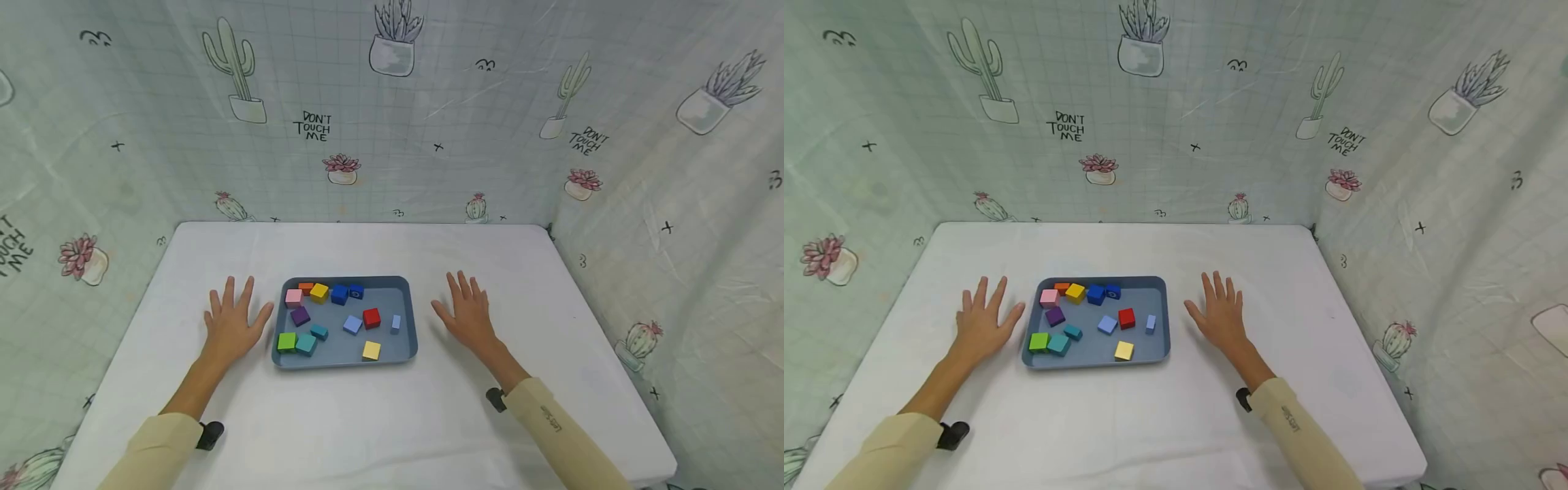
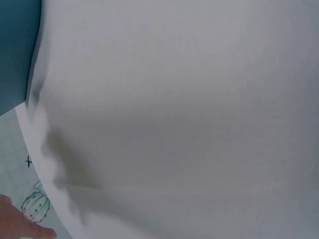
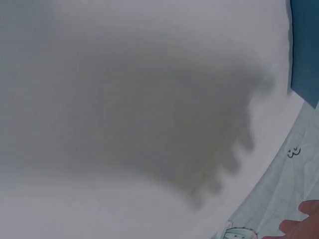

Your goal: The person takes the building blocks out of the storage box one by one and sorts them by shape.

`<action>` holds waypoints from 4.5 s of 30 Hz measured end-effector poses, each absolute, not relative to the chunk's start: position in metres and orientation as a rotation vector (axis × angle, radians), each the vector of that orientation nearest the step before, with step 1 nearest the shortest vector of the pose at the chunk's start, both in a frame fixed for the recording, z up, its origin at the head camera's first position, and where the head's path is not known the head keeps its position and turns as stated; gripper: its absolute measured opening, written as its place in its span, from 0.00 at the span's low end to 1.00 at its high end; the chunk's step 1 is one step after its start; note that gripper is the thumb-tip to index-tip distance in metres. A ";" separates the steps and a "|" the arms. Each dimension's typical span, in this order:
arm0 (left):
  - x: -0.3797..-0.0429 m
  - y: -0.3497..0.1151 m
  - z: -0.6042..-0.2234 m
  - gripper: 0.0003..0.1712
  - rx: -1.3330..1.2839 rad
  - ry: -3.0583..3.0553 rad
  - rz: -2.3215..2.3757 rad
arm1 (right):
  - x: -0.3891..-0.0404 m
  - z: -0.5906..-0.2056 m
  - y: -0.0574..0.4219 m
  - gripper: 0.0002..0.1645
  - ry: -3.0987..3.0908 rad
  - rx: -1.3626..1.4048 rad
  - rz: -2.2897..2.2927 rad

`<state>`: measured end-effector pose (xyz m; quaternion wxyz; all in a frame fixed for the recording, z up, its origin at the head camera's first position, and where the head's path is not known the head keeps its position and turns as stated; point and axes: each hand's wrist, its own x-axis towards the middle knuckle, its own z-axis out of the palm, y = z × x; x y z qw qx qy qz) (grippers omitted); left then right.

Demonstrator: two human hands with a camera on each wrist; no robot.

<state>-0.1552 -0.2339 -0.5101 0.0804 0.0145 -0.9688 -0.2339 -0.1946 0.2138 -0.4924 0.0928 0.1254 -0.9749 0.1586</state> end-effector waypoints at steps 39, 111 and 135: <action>-0.148 -0.228 -0.508 0.44 -0.015 -2.895 -0.897 | -0.189 -0.484 0.171 0.32 -2.856 0.435 0.701; -0.151 -0.219 -0.507 0.34 0.256 -2.891 -1.760 | -0.197 -0.496 0.125 0.31 -3.063 0.834 0.804; -0.149 -0.217 -0.501 0.34 0.297 -2.867 -1.917 | -0.195 -0.503 0.114 0.33 -3.045 0.904 0.748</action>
